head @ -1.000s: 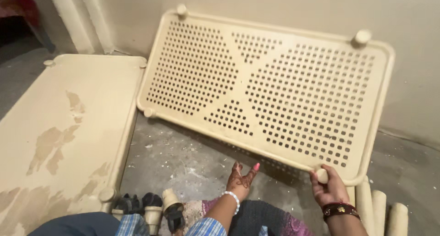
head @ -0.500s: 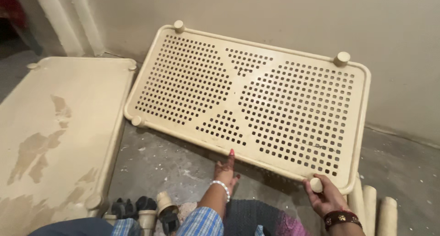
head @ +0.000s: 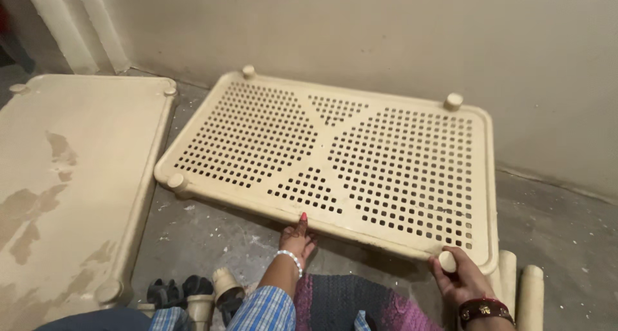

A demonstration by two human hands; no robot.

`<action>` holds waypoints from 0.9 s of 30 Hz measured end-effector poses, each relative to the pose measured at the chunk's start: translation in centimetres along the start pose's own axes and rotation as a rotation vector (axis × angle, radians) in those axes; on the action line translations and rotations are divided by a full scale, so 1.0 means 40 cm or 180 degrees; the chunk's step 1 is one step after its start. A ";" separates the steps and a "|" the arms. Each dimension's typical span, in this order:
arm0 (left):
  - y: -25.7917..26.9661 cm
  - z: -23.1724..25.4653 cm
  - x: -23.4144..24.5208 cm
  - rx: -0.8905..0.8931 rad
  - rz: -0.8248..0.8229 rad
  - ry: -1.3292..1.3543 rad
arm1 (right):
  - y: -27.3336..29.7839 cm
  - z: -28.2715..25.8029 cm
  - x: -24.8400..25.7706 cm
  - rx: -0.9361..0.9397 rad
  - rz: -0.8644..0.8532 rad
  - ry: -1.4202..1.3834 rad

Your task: The person assembles a beige plastic stool by inserting cylindrical legs into the underside of the seat. They first attach one leg to a solid panel, then flip the perforated seat and insert another leg, handling multiple legs and caster wheels on the floor.

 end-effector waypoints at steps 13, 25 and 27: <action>-0.005 -0.056 0.039 -0.0060 0.0142 -0.0002 | -0.090 0.027 0.027 -0.0143 0.0171 0.0112; -0.002 -0.078 0.087 -0.0031 0.0066 0.0103 | -0.107 0.035 0.003 -0.0222 0.0015 0.0447; 0.008 -0.077 0.089 -0.0039 0.0035 0.0156 | -0.099 0.040 -0.003 -0.0373 0.0065 0.0392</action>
Point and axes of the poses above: each hand's wrist, its own y-axis away from the middle knuckle, its own x-axis out of the back of the hand, z = x × y, the point moved 1 cm from there along -y, towards the middle knuckle, and after that the axes turned 10 degrees about x, right-handed, at the moved point
